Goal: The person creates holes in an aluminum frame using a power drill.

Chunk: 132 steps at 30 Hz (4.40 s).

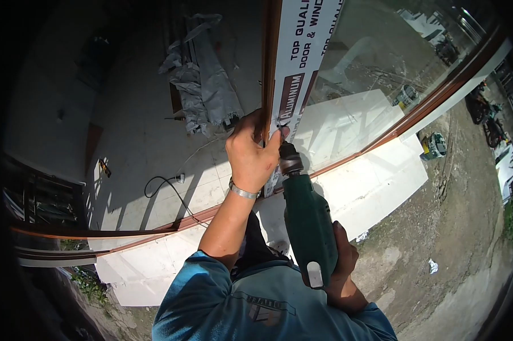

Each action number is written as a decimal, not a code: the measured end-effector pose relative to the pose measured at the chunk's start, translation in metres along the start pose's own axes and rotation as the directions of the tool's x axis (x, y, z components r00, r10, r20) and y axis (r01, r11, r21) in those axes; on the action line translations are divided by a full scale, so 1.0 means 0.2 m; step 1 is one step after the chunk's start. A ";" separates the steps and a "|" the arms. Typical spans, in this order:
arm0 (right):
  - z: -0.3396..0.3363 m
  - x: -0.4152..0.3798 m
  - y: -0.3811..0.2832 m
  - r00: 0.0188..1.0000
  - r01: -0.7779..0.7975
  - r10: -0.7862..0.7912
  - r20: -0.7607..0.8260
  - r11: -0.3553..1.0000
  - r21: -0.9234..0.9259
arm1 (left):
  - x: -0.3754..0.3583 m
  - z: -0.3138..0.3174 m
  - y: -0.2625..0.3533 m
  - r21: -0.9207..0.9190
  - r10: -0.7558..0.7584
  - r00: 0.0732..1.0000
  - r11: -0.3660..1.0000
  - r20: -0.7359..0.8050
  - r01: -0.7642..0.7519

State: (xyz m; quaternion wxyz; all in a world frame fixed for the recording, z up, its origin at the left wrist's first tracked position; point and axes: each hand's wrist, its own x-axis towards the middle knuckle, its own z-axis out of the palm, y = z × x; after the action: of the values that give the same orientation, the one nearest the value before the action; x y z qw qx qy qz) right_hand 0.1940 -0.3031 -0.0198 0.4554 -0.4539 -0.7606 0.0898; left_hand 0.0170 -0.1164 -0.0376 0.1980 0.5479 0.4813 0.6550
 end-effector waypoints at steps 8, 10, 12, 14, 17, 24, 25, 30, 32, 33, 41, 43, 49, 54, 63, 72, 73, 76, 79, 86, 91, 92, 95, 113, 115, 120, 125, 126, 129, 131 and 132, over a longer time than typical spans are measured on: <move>0.04 0.04 -0.06 0.998 0.055 -0.056 -0.017 0.997 -0.045 | -0.01 0.01 -0.01 -0.092 -0.033 0.999 0.995 -0.014 0.032; 0.06 0.08 -0.06 0.998 0.054 -0.055 -0.012 0.995 -0.081 | -0.01 0.01 0.01 -0.027 -0.018 1.000 0.999 0.001 0.018; 0.06 0.13 -0.10 1.000 0.019 -0.019 0.004 0.994 -0.110 | -0.01 -0.04 0.03 0.011 -0.002 1.000 1.000 0.020 0.002; 0.01 0.23 -0.14 0.996 0.068 -0.052 0.067 0.964 -0.258 | 0.02 -0.05 0.05 0.058 -0.018 0.997 0.998 0.079 0.014; -0.10 0.33 -0.25 0.966 0.099 -0.012 0.258 0.939 -0.328 | 0.01 -0.04 -0.01 -0.031 -0.007 0.999 0.999 0.053 0.009; -0.06 0.28 -0.21 0.957 0.149 -0.044 0.287 0.923 -0.355 | 0.00 -0.05 -0.01 -0.052 0.045 0.998 0.998 0.047 -0.042; -0.02 0.25 -0.20 0.980 0.111 -0.052 0.193 0.946 -0.304 | 0.00 -0.05 -0.01 -0.051 0.040 0.999 0.998 0.037 -0.038; 0.13 0.15 -0.15 0.994 0.094 -0.103 -0.033 0.975 -0.201 | 0.02 -0.08 0.04 -0.014 -0.001 0.995 1.000 0.103 0.003; 0.12 0.15 -0.17 1.000 0.004 -0.002 0.011 0.986 -0.168 | 0.02 -0.08 0.04 -0.027 -0.019 0.993 0.999 0.120 0.022; 0.12 0.14 -0.18 1.000 0.009 -0.007 0.008 0.986 -0.165 | 0.03 -0.08 0.04 -0.040 -0.039 0.989 0.998 0.141 0.045; 0.08 0.13 -0.22 0.997 0.068 -0.060 0.058 0.986 -0.149 | 0.03 -0.08 0.01 0.004 -0.027 0.990 1.000 0.139 0.026; 0.05 0.13 -0.23 0.997 0.070 -0.069 0.020 0.992 -0.105 | 0.03 -0.09 0.02 0.023 -0.012 0.990 1.000 0.140 0.009; -0.25 0.34 -0.31 0.948 -0.249 0.241 0.209 0.968 0.012 | 0.04 -0.11 0.10 0.128 -0.050 0.986 0.991 0.161 0.030; -0.41 0.54 -0.28 0.821 -0.560 0.512 0.251 0.808 0.184 | 0.03 -0.09 0.06 0.011 -0.081 0.983 0.997 0.164 0.080; -0.25 0.27 -0.13 0.837 -0.546 0.516 0.181 0.803 0.238 | 0.03 -0.08 0.07 -0.016 -0.087 0.983 0.996 0.163 0.091; -0.29 -0.03 0.04 0.941 -0.333 0.337 -0.005 0.932 0.145 | 0.04 -0.04 0.19 0.191 0.026 0.991 0.980 0.130 -0.050; -0.28 -0.02 0.05 0.933 -0.347 0.357 -0.032 0.923 0.166 | 0.04 -0.03 0.20 0.201 0.004 0.994 0.979 0.109 -0.026; -0.27 0.05 0.04 0.976 -0.193 0.210 -0.055 0.955 0.227 | 0.03 -0.03 0.17 0.179 0.035 0.993 0.982 0.112 -0.055; -0.23 0.06 0.05 0.981 -0.169 0.185 -0.061 0.964 0.204 | 0.02 -0.01 0.16 0.153 0.098 0.990 0.982 0.104 -0.114; -0.20 0.06 0.07 0.975 -0.206 0.219 -0.024 0.947 0.246 | 0.02 -0.02 0.13 0.140 0.026 0.995 0.989 0.095 -0.039; -0.18 0.04 0.10 0.971 -0.217 0.237 -0.022 0.921 0.323 | 0.03 -0.03 0.13 0.137 -0.003 0.994 0.990 0.108 -0.012; -0.18 0.04 0.10 0.972 -0.216 0.234 -0.018 0.922 0.321 | 0.03 -0.03 0.12 0.122 0.000 0.994 0.992 0.114 -0.014; -0.18 0.05 0.10 0.980 -0.181 0.196 -0.030 0.946 0.268 | 0.03 -0.03 0.13 0.085 -0.020 0.992 0.996 0.123 0.010; -0.12 0.03 0.11 0.992 -0.100 0.111 -0.060 0.981 0.165 | 0.04 -0.03 0.12 0.085 -0.029 0.992 0.996 0.121 0.018; -0.11 0.04 0.09 0.990 -0.093 0.108 -0.086 0.982 0.166 | 0.03 -0.02 0.12 0.080 -0.050 0.992 0.996 0.113 0.041; -0.12 0.10 0.03 0.995 -0.056 0.070 -0.066 0.979 0.197 | 0.02 -0.02 0.10 0.161 0.055 0.994 0.984 0.096 -0.070; -0.11 0.06 0.06 1.000 0.006 -0.005 -0.020 0.999 0.042 | 0.02 -0.02 0.13 0.204 -0.004 0.996 0.979 0.084 -0.013; -0.08 0.03 0.07 1.000 -0.006 0.007 -0.009 0.997 0.074 | 0.02 -0.02 0.13 0.197 -0.006 0.997 0.980 0.081 -0.010; -0.05 0.04 0.06 0.998 0.057 -0.055 -0.035 0.996 0.067 | 0.02 -0.02 0.09 0.163 0.027 0.995 0.986 0.092 -0.041; -0.06 0.04 0.06 0.997 0.073 -0.072 -0.006 0.997 0.036 | 0.03 -0.02 0.10 0.164 0.035 0.996 0.985 0.086 -0.049; -0.07 0.05 0.04 0.998 0.069 -0.069 -0.001 0.997 0.030 | 0.02 -0.02 0.10 0.166 0.040 0.996 0.985 0.081 -0.053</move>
State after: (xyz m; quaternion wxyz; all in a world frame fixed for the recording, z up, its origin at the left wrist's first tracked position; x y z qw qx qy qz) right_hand 0.2087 -0.2944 -0.0106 0.4652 -0.4205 -0.7743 0.0856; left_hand 0.0175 -0.1243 -0.0174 0.1543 0.5987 0.5138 0.5947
